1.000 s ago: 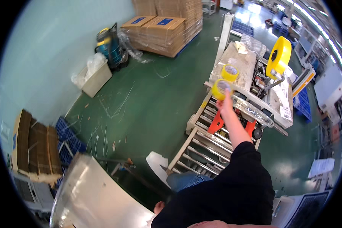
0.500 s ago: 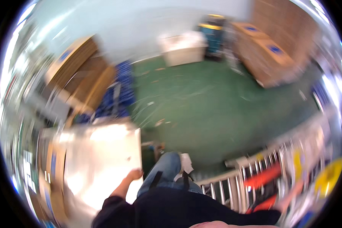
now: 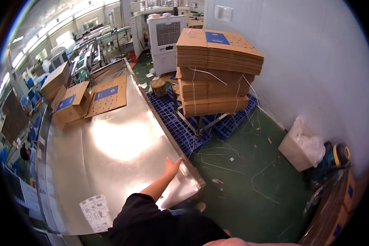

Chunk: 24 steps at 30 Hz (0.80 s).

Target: The person sits on the floor and applies yellow tape to the joints of a metal frame structure. They then use a pen to mark specific points on the frame and handle a plastic bag containing small parts.

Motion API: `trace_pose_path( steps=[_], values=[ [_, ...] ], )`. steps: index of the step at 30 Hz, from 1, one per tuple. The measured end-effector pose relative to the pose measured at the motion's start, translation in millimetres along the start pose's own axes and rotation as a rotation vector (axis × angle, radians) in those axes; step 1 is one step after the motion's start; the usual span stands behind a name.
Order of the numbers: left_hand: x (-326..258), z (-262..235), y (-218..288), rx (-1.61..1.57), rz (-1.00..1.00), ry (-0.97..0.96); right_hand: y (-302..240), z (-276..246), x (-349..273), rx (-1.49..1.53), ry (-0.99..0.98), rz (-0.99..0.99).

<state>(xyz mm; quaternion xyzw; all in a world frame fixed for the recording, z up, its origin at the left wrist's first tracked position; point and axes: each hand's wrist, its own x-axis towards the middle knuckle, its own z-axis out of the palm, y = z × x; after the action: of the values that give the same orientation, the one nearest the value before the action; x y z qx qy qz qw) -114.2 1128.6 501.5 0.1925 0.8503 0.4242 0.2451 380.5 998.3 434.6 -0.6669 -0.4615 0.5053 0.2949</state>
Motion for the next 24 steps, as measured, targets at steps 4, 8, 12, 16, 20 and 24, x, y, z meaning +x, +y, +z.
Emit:
trace_pose_path(
  steps=[4,8,12,16,20,24],
  values=[
    [7.5,47.5,3.5,-0.131,-0.095,0.033,-108.0,-30.3,118.3,0.042,-0.063,-0.036],
    [-10.6,61.1,37.1,-0.186,-0.215,0.165,-153.8,-75.2,214.5,0.059,-0.102,0.123],
    [-7.0,75.0,41.1,-0.162,-0.223,0.165,-53.7,-157.0,332.5,-0.287,-0.557,0.082],
    [-13.0,70.7,69.0,-0.051,-0.268,0.330,-58.7,-109.7,423.6,-1.006,-0.903,0.075],
    [-0.5,79.4,89.1,0.168,-0.410,0.396,-142.0,-105.2,557.9,-1.207,-0.849,-0.675],
    [-8.2,73.3,83.4,0.248,-0.297,0.508,-282.4,-21.3,572.1,-0.292,-0.505,-0.021]
  ],
)
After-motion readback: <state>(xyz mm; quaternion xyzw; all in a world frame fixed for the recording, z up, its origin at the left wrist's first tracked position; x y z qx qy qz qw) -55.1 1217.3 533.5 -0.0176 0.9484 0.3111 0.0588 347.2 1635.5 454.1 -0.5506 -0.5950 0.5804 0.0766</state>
